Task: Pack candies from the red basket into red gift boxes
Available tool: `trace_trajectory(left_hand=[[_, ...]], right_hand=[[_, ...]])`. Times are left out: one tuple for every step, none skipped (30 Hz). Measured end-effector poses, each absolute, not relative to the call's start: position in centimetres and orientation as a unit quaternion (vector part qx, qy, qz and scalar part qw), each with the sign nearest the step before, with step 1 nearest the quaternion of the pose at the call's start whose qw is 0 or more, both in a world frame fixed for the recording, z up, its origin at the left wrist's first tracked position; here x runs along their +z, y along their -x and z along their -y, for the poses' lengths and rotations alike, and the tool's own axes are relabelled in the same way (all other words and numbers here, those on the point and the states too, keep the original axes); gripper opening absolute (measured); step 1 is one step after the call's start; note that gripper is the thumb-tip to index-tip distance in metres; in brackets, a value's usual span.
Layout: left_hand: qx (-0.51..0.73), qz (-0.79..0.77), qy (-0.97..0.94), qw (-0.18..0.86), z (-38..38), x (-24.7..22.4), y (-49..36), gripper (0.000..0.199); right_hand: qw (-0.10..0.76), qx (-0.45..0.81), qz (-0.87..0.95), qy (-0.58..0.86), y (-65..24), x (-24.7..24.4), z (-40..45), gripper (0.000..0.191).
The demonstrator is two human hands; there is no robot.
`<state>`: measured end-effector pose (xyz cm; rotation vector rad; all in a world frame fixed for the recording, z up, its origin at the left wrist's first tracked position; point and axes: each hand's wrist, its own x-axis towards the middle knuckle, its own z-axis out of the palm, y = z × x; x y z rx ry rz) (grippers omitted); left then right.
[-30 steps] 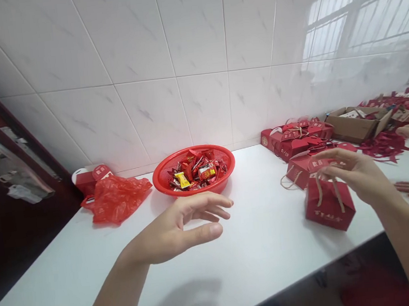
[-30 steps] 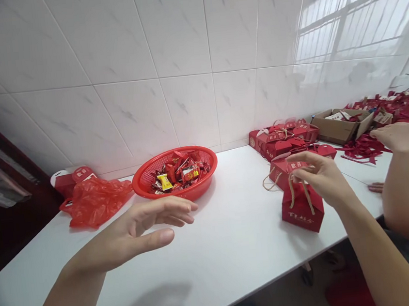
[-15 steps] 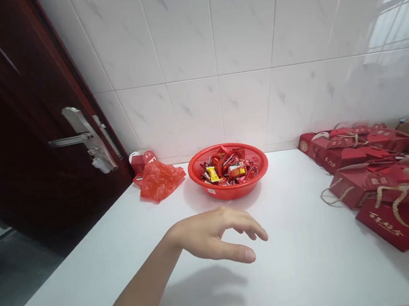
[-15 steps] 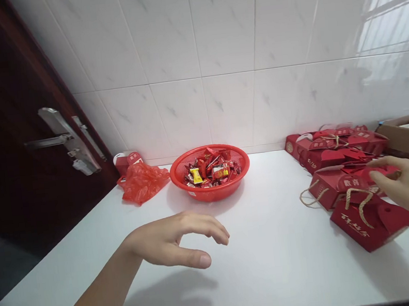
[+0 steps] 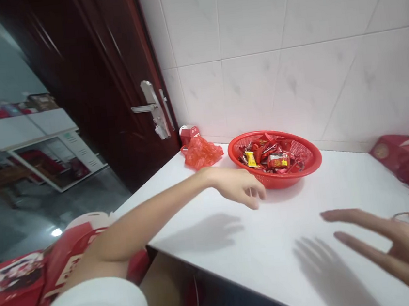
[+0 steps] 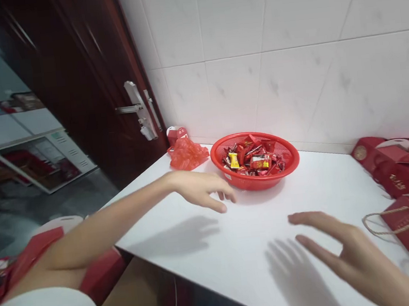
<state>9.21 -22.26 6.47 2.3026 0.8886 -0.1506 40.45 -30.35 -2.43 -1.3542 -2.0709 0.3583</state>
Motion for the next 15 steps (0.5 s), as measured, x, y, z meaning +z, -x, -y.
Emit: trace_trajectory(left_hand=[[-0.068, -0.375, -0.87, 0.312, 22.3, 7.0, -8.2, 0.028], [-0.083, -0.413, -0.858, 0.295, 22.5, 7.6, -6.9, 0.028], [-0.093, -0.453, -0.843, 0.276, 22.9, 8.1, -5.4, 0.028], [-0.097, -0.488, -0.827, 0.262, 23.4, 8.7, -3.6, 0.029], [-0.094, -0.522, -0.81, 0.251, 23.9, 9.2, -1.6, 0.028], [-0.085, -0.558, -0.791, 0.238, 24.6, 9.5, 0.5, 0.027], [-0.079, -0.594, -0.769, 0.222, 25.4, 9.8, 2.6, 0.025], [-0.076, -0.632, -0.746, 0.197, 26.3, 9.9, 4.6, 0.022], [-0.086, -0.665, -0.721, 0.173, 27.2, 9.9, 6.5, 0.017], [-0.104, -0.69, -0.7, 0.152, 28.1, 9.8, 8.1, 0.013], [-0.103, -0.709, -0.687, 0.123, 29.1, 9.6, 9.5, 0.015], [-0.128, -0.737, -0.654, 0.11, 30.0, 9.4, 10.6, 0.016], [-0.14, -0.762, -0.624, 0.1, 30.8, 9.0, 11.5, 0.016], [-0.155, -0.787, -0.588, 0.105, 31.5, 8.7, 12.2, 0.014], [-0.16, -0.801, -0.563, 0.125, 32.0, 8.3, 12.7, 0.012]], right_hand=[[0.288, 0.191, 0.813, 0.468, -39.3, -2.7, 30.8, 0.035], [0.267, 0.224, 0.823, 0.448, -38.6, -3.1, 31.1, 0.033], [0.25, 0.252, 0.829, 0.433, -38.3, -3.5, 31.3, 0.033], [0.24, 0.269, 0.827, 0.432, -38.3, -3.8, 31.4, 0.033], [0.236, 0.281, 0.821, 0.437, -38.6, -4.2, 31.4, 0.034], [0.235, 0.29, 0.816, 0.442, -39.1, -4.6, 31.3, 0.036], [0.235, 0.297, 0.81, 0.448, -39.6, -5.0, 31.1, 0.037], [0.234, 0.301, 0.806, 0.453, -40.2, -5.5, 30.9, 0.038], [0.233, 0.303, 0.803, 0.457, -40.8, -6.1, 30.6, 0.039], [0.231, 0.304, 0.802, 0.46, -41.2, -6.7, 30.5, 0.039], [0.232, 0.304, 0.8, 0.462, -41.6, -7.3, 30.3, 0.04], [0.243, 0.301, 0.796, 0.466, -41.8, -7.8, 30.3, 0.042], [0.247, 0.303, 0.791, 0.47, -41.9, -8.2, 30.3, 0.044], [0.251, 0.306, 0.784, 0.478, -41.8, -8.5, 30.5, 0.047], [0.254, 0.309, 0.776, 0.489, -41.7, -8.6, 30.6, 0.049]])
